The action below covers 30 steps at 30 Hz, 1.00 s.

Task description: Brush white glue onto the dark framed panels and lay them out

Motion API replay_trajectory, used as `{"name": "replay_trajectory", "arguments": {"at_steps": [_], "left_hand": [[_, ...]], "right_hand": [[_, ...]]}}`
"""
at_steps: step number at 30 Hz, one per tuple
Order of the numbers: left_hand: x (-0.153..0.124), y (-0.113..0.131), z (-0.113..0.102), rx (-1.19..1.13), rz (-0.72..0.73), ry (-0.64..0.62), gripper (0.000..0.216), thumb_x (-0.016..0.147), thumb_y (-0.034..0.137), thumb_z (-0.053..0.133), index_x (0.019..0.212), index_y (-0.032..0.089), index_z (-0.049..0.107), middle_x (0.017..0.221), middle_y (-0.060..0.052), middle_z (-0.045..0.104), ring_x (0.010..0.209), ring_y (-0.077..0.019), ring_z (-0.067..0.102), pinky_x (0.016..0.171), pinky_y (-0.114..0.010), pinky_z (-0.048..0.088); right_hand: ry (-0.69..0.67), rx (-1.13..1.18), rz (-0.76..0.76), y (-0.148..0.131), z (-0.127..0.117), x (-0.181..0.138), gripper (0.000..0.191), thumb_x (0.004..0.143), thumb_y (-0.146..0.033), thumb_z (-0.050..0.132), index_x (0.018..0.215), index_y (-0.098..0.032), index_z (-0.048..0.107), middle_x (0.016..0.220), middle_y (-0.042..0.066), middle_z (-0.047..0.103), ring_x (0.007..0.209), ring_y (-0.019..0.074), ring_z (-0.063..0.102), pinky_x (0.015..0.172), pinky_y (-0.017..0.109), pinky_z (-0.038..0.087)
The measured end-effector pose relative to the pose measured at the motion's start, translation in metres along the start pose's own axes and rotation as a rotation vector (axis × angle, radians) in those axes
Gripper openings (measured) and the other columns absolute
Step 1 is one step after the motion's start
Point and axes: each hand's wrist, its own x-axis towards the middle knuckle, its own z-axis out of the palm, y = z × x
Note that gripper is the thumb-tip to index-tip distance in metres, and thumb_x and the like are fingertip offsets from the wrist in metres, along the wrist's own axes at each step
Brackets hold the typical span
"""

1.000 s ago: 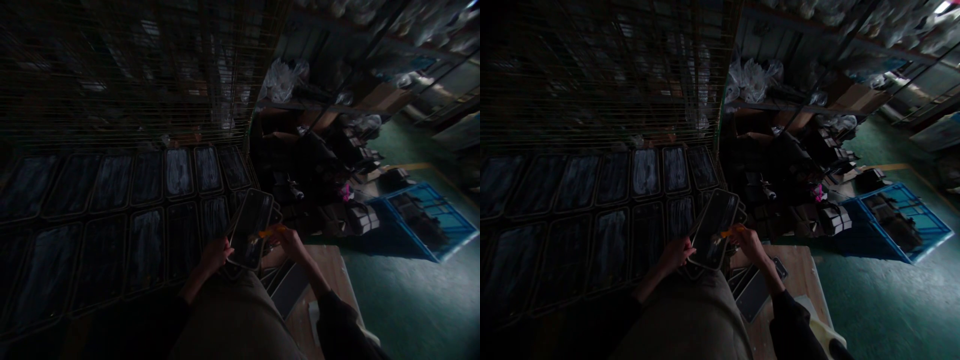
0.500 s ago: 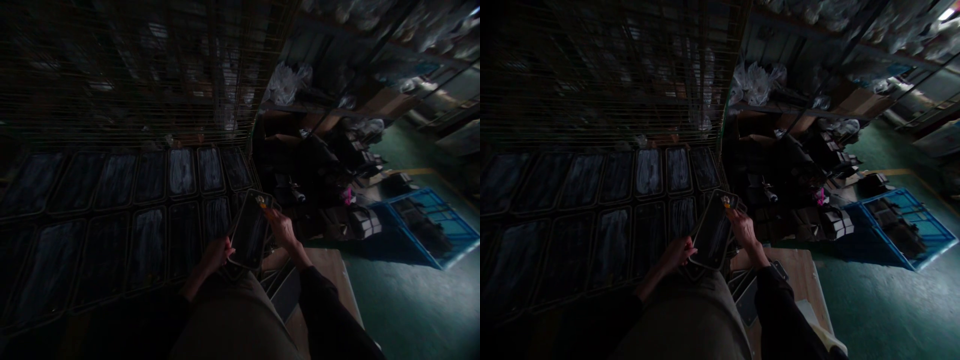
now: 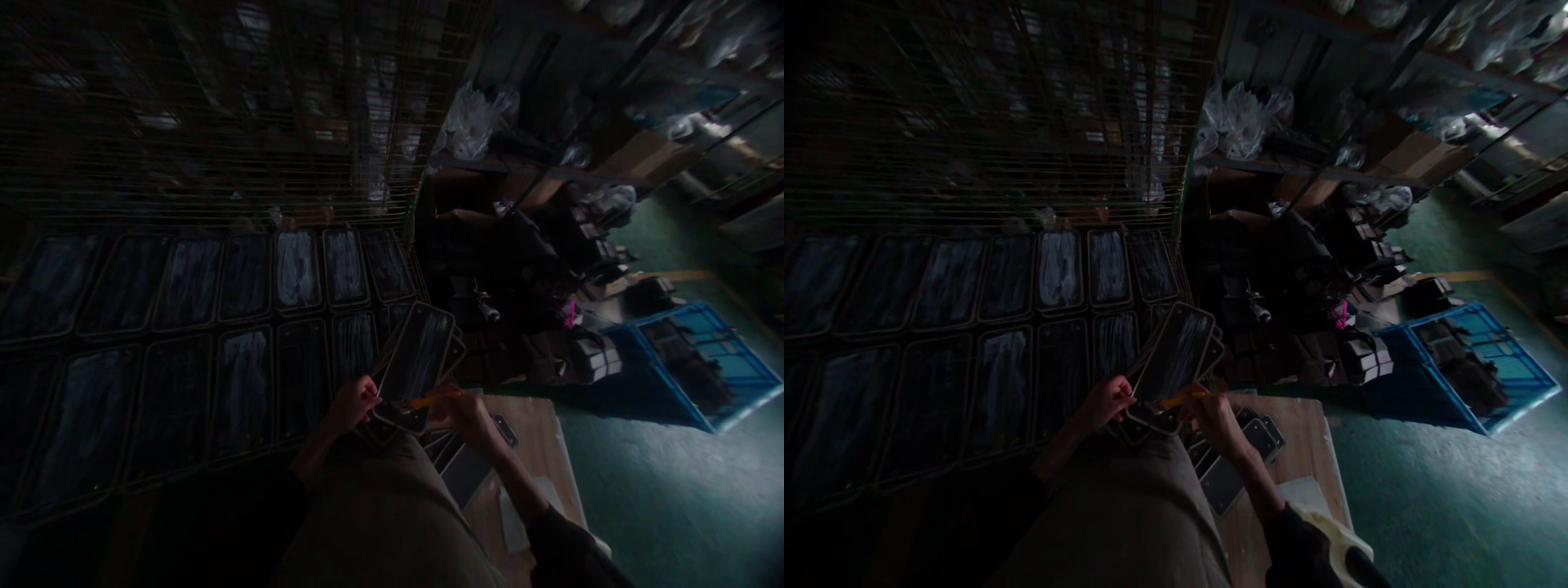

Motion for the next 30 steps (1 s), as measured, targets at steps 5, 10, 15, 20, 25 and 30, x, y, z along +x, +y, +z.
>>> {"name": "replay_trajectory", "arguments": {"at_steps": [5,10,15,20,25,30], "left_hand": [[-0.004,0.002,0.000,-0.031,0.015,0.003,0.008,0.076,0.020,0.056,0.081,0.017,0.053,0.064,0.005,0.057,0.044,-0.0085,0.056,0.043,-0.018,0.041],[-0.006,0.003,0.001,-0.051,0.038,0.022,0.008,0.076,0.021,0.057,0.081,0.017,0.053,0.065,0.005,0.055,0.045,-0.0066,0.054,0.044,-0.016,0.041],[-0.004,-0.002,0.000,-0.010,0.034,0.017,0.006,0.076,0.018,0.055,0.081,0.017,0.054,0.066,0.004,0.057,0.045,-0.0068,0.054,0.043,-0.016,0.041],[-0.004,-0.009,0.002,-0.109,0.101,-0.003,0.011,0.076,0.024,0.057,0.084,0.017,0.053,0.067,0.004,0.056,0.047,-0.0072,0.055,0.045,-0.017,0.043],[-0.005,-0.008,0.002,-0.149,0.108,-0.028,0.013,0.075,0.026,0.058,0.083,0.017,0.053,0.067,0.004,0.053,0.048,-0.0072,0.053,0.045,-0.018,0.043],[-0.008,0.001,-0.001,-0.100,0.105,-0.023,0.010,0.075,0.025,0.055,0.080,0.017,0.052,0.066,0.004,0.054,0.049,-0.0079,0.053,0.047,-0.018,0.042]], "right_hand": [[0.126,0.156,0.065,0.028,0.002,0.037,0.041,0.091,-0.054,0.045,0.094,-0.017,0.061,0.064,0.003,0.068,0.058,0.0187,0.067,0.054,0.027,0.055],[0.341,0.113,0.020,0.020,-0.004,0.042,0.041,0.091,-0.054,0.047,0.100,-0.016,0.060,0.070,0.005,0.069,0.062,0.0189,0.067,0.056,0.028,0.055],[0.132,0.147,0.076,0.016,0.008,0.028,0.040,0.091,-0.054,0.046,0.089,-0.017,0.061,0.059,0.002,0.066,0.052,0.0169,0.064,0.051,0.025,0.053],[0.290,0.229,0.075,0.040,0.010,0.060,0.041,0.087,-0.057,0.051,0.093,-0.017,0.060,0.064,0.003,0.068,0.052,0.0191,0.065,0.050,0.028,0.054],[0.562,0.153,-0.015,0.035,-0.013,0.102,0.041,0.087,-0.056,0.050,0.096,-0.017,0.058,0.065,0.003,0.068,0.056,0.0190,0.066,0.056,0.029,0.056],[0.688,-0.028,-0.101,0.027,-0.029,0.125,0.043,0.093,-0.053,0.041,0.101,-0.015,0.058,0.072,0.005,0.069,0.066,0.0183,0.067,0.064,0.029,0.056]]}}
